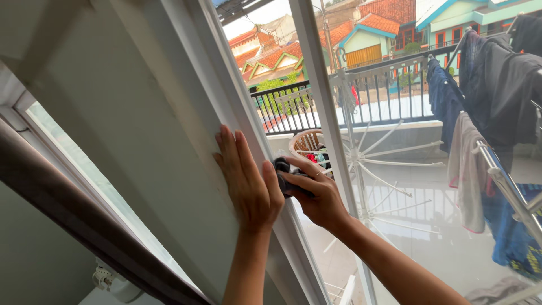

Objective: The person cleans the white window frame using a dark cloth. They wipe the bottom sill, side jambs, and upper sections of the frame while squatting or sitting on the floor.

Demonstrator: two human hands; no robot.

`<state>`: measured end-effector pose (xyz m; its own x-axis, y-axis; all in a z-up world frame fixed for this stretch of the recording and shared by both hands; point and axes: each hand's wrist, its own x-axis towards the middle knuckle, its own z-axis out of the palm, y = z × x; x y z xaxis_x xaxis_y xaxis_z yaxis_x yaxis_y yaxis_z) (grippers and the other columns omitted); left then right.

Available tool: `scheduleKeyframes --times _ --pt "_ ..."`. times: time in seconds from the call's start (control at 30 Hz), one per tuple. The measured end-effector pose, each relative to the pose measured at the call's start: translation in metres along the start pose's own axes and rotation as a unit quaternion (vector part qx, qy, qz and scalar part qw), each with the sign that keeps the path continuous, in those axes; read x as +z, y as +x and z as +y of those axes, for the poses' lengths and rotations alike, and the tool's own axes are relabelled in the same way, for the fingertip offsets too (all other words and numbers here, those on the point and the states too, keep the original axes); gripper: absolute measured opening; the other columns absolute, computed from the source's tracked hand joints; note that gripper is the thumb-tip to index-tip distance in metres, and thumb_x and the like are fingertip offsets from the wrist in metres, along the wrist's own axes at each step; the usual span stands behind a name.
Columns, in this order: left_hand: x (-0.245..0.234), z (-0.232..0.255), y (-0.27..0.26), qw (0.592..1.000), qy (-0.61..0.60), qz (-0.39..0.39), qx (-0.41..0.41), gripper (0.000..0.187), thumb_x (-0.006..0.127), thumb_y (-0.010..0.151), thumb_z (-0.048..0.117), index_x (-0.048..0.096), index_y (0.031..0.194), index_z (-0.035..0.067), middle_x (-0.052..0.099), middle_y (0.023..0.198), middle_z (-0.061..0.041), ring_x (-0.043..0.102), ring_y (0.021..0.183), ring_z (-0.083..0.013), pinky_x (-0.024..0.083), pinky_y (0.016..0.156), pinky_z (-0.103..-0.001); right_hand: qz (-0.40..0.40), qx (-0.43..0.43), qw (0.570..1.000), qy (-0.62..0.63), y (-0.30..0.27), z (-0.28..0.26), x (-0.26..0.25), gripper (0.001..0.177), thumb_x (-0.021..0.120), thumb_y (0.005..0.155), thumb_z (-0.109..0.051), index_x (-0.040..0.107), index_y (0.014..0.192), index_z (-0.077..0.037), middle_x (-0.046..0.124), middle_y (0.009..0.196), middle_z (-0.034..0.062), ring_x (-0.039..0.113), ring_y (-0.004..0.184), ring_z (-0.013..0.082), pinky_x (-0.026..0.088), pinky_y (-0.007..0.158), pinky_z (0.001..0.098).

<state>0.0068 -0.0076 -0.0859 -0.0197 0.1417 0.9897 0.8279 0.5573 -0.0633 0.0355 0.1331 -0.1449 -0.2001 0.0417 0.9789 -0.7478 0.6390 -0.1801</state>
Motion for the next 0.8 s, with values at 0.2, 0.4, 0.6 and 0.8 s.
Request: scheduleKeyframes --times 0.2,0.4,0.6,0.8 --pt "-0.001 0.002 -0.005 0.999 -0.033 0.014 -0.008 0.059 0.041 0.108 0.019 0.028 0.158 -0.009 0.023 0.167 -0.032 0.023 0.159 -0.0476 0.018 0.132 -0.058 0.053 -0.015 0.996 -0.072 0.035 0.008 0.01 0.039 0.075 0.08 0.007 0.076 0.112 -0.014 0.062 0.128 0.0111 0.069 0.111 0.0324 0.059 0.089 0.0358" --pt "0.002 0.004 -0.004 0.998 -0.036 0.051 -0.019 0.048 0.032 0.112 0.01 0.031 0.155 -0.01 0.029 0.165 -0.033 0.03 0.157 -0.0491 0.024 0.132 -0.058 0.07 -0.072 0.994 0.041 0.128 0.028 0.018 0.04 0.063 0.092 0.014 0.073 0.121 -0.011 0.062 0.125 0.0118 0.073 0.105 0.0224 0.063 0.083 0.0306" --pt "0.001 0.004 -0.005 0.998 -0.037 0.049 -0.015 0.044 0.031 0.112 0.005 0.035 0.154 -0.008 0.034 0.163 -0.031 0.034 0.156 -0.0475 0.027 0.132 -0.057 0.108 -0.185 0.973 0.088 0.224 0.038 0.024 0.039 0.067 0.097 0.017 0.072 0.129 -0.005 0.066 0.118 0.0092 0.068 0.101 0.0147 0.059 0.084 0.0285" --pt "-0.001 0.007 -0.001 0.997 -0.034 0.058 -0.03 0.043 0.031 0.112 0.004 0.038 0.154 -0.006 0.036 0.163 -0.029 0.036 0.156 -0.0464 0.029 0.132 -0.055 0.094 -0.119 0.986 0.07 0.178 0.028 0.02 0.037 0.066 0.094 0.018 0.072 0.124 -0.004 0.067 0.111 0.0077 0.07 0.096 0.0125 0.062 0.077 0.026"
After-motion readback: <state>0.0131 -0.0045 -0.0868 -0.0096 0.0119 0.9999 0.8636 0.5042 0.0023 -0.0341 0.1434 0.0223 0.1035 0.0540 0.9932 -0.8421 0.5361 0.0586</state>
